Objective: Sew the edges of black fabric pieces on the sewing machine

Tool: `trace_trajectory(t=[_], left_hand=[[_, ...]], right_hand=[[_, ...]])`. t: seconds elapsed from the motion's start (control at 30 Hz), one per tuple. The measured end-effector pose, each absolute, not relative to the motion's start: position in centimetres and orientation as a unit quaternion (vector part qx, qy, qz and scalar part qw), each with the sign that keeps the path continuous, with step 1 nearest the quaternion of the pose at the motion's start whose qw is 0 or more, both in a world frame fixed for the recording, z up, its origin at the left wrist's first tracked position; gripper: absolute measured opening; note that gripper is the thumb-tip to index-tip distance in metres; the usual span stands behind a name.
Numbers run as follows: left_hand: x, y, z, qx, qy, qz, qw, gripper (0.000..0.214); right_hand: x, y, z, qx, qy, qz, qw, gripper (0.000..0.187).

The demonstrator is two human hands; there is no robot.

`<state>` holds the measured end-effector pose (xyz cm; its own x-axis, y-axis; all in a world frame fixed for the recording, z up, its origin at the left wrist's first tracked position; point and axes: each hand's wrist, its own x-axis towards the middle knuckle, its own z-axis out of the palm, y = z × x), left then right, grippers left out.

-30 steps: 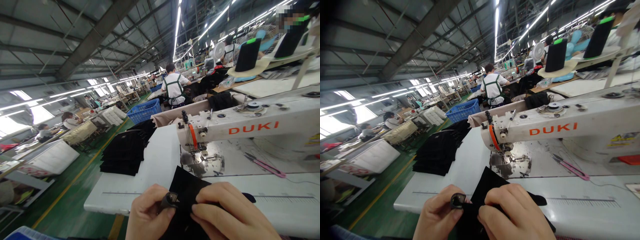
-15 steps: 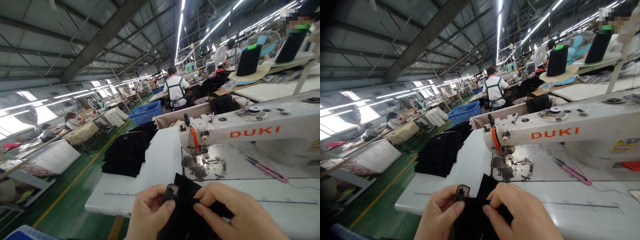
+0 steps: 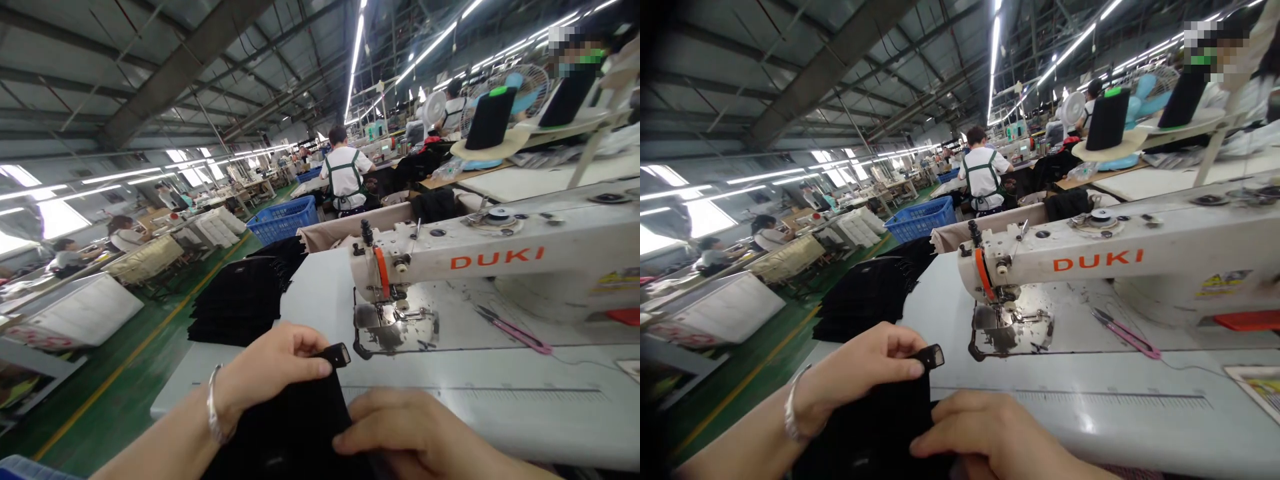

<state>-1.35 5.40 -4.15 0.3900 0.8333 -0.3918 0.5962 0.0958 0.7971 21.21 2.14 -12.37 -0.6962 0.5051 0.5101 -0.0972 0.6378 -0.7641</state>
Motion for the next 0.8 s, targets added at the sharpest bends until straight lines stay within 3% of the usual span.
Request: trace_trajectory(t=[0.13, 0.2, 0.33, 0.47, 0.63, 0.8], left_hand=[[-0.8, 10.6, -10.4, 0.729, 0.562, 0.034, 0.389, 0.019], [0.2, 13.4, -13.4, 0.743, 0.577, 0.042, 0.336, 0.014], [3.2, 18.2, -16.4, 0.774, 0.591, 0.102, 0.204, 0.010], [5.8, 19.8, -17.5, 0.794, 0.574, 0.158, 0.123, 0.017], [5.8, 16.3, -19.0, 0.820, 0.533, 0.181, 0.099, 0.014], [4.8, 13.4, -19.0, 0.866, 0.452, 0.185, 0.109, 0.031]], right_hand=[[20.0, 4.4, -17.8, -0.217, -0.933, 0.127, 0.258, 0.029], [19.9, 6.7, -19.3, -0.237, -0.943, 0.055, 0.226, 0.019], [21.1, 11.8, -19.8, -0.270, -0.940, 0.012, 0.209, 0.012], [23.3, 14.1, -19.9, -0.291, -0.935, -0.012, 0.200, 0.022], [25.3, 12.7, -21.7, -0.278, -0.931, -0.014, 0.235, 0.026], [25.6, 12.1, -22.4, -0.279, -0.923, -0.003, 0.264, 0.028]])
